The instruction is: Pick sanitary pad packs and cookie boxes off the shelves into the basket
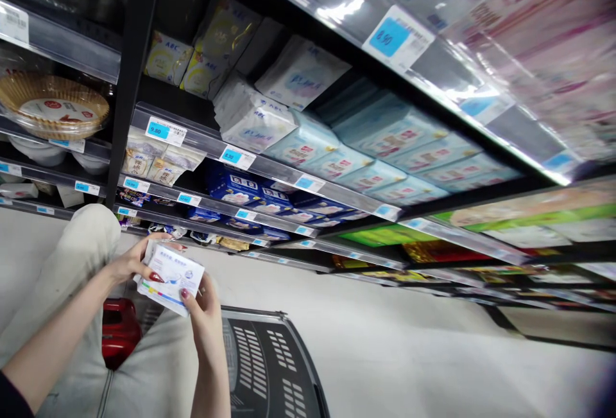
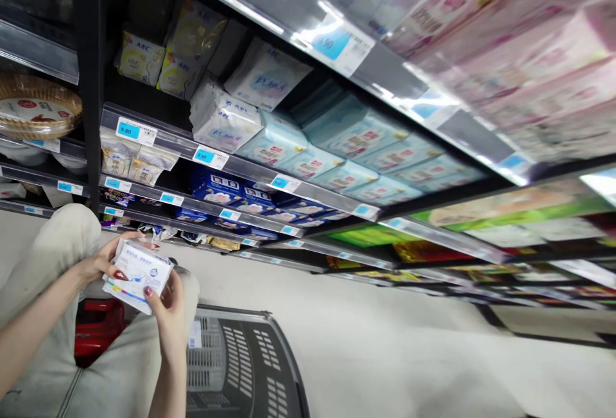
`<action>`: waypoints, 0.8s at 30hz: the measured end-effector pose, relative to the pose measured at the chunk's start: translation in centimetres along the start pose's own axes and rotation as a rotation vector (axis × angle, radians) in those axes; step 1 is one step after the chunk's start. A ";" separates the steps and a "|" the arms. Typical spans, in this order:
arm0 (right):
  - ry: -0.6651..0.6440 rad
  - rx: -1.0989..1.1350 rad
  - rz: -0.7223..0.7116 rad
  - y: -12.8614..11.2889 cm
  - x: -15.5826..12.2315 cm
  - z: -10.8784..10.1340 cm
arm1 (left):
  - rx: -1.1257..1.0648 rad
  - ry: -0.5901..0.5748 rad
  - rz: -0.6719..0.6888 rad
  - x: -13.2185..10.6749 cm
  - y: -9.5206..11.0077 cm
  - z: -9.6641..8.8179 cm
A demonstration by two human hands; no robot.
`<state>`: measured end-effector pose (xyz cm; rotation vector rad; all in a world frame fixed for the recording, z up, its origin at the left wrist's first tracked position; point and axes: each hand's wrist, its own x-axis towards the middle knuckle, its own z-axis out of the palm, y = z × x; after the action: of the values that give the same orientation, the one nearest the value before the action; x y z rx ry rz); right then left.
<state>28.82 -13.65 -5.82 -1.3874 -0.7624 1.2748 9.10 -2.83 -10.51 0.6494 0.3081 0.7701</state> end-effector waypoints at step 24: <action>0.067 -0.024 -0.024 1.1 -0.2 0.4 | 0.048 0.045 -0.032 -0.1 0.4 0.1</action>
<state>28.22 -13.98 -6.72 -1.4292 -0.7491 1.1979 8.90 -2.71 -10.18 0.6718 0.3778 0.7493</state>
